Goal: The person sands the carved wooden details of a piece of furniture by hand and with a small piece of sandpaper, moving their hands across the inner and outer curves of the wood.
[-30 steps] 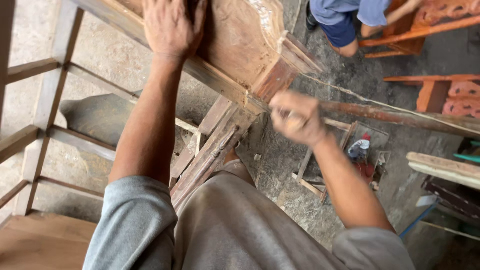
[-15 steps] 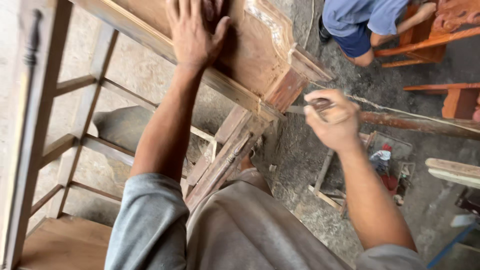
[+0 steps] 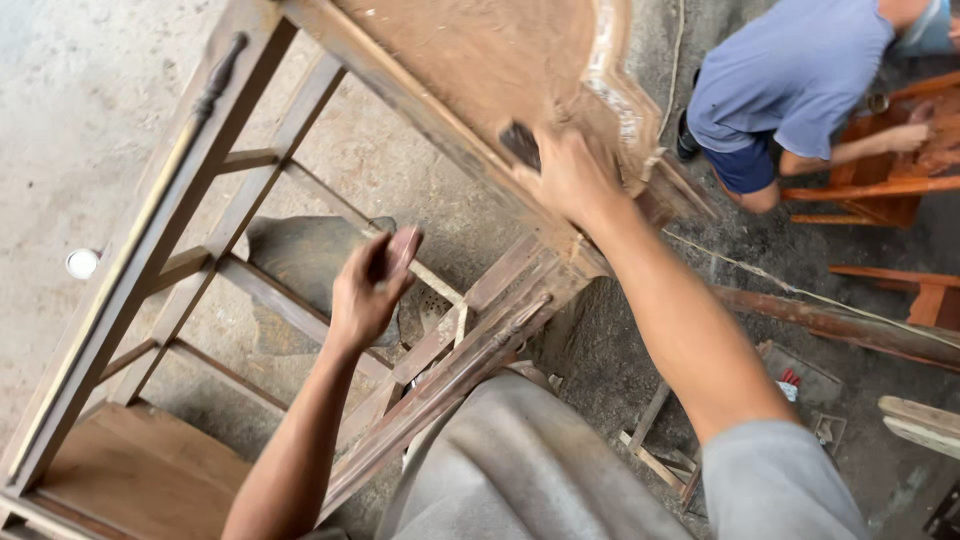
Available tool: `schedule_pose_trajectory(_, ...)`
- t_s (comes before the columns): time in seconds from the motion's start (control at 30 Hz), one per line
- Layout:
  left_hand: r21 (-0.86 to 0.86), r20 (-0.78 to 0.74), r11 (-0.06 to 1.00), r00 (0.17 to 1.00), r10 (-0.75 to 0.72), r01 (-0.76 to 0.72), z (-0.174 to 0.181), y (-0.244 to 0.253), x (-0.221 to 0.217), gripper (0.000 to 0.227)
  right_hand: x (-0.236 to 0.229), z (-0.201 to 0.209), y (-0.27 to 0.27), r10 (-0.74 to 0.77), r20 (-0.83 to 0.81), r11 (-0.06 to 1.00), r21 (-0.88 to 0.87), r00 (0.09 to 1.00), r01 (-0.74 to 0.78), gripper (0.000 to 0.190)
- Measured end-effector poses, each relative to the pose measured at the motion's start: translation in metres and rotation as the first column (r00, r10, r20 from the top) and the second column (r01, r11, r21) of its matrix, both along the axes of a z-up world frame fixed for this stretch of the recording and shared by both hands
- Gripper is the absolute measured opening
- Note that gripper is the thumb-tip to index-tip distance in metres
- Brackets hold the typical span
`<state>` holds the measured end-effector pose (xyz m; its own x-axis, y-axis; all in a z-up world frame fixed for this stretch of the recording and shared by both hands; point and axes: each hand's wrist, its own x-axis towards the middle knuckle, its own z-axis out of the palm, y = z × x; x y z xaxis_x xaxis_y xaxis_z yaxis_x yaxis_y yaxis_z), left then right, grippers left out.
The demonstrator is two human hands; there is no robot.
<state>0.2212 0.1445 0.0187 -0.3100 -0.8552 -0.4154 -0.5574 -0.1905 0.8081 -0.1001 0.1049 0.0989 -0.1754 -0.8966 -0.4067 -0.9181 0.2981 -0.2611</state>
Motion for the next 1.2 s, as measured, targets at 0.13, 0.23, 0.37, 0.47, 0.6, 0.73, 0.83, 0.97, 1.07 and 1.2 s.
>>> schedule_pose_trajectory(0.13, 0.068, -0.038, 0.979, 0.980, 0.195, -0.192, -0.008, 0.058, 0.059, 0.069, 0.027, -0.028, -0.057, 0.086, -0.037, 0.986, -0.142, 0.996, -0.090, 0.053)
schedule_pose_trajectory(0.23, 0.114, -0.160, 0.942, 0.930, 0.332, -0.317, -0.014, 0.075, 0.072, 0.067, 0.036, -0.032, -0.069, 0.188, -0.124, 0.948, -0.236, 0.974, -0.213, 0.045)
schedule_pose_trajectory(0.37, 0.094, -0.258, 0.937, 0.901, 0.349, -0.336, 0.002, 0.090, 0.065, 0.058, 0.049, -0.014, -0.056, 0.053, -0.040, 0.998, -0.020, 0.998, -0.054, 0.042)
schedule_pose_trajectory(0.47, 0.040, -0.318, 0.944, 0.892, 0.322, -0.327, 0.019, 0.088, 0.043, 0.040, 0.046, 0.003, -0.045, 0.161, -0.110, 0.977, -0.125, 0.981, -0.174, 0.054)
schedule_pose_trajectory(0.6, 0.046, -0.339, 0.953, 0.893, 0.297, -0.299, 0.039, 0.098, 0.016, 0.032, 0.049, 0.034, 0.002, 0.122, -0.033, 0.987, -0.098, 0.992, -0.125, 0.062)
schedule_pose_trajectory(0.73, 0.074, -0.377, 0.969, 0.893, 0.245, -0.234, 0.064, 0.114, -0.024, 0.041, 0.062, 0.044, 0.116, 0.324, 0.705, 0.946, -0.219, 0.631, -0.240, 0.056)
schedule_pose_trajectory(0.83, 0.038, -0.347, 0.991, 0.929, 0.130, -0.125, 0.082, 0.129, -0.066, 0.039, 0.041, 0.019, 0.171, 0.434, 0.687, 0.892, -0.421, 0.584, -0.167, 0.035)
schedule_pose_trajectory(0.97, 0.082, -0.654, 0.996, 0.755, 0.035, 0.024, 0.095, 0.168, -0.112, 0.028, -0.019, 0.002, 0.228, 0.506, 0.632, 0.798, -0.602, 0.586, -0.039, 0.021)
schedule_pose_trajectory(1.07, -0.013, -0.422, 0.996, 0.904, 0.072, -0.086, 0.093, 0.199, -0.153, 0.013, -0.055, 0.004, 0.265, 0.391, 0.699, 0.874, -0.486, 0.599, -0.002, 0.028)
schedule_pose_trajectory(1.2, 0.086, -0.514, 0.975, 0.829, 0.219, -0.204, 0.075, 0.238, -0.199, 0.017, -0.082, 0.002, 0.298, -0.188, 0.857, 0.981, 0.136, 0.481, 0.142, 0.034)
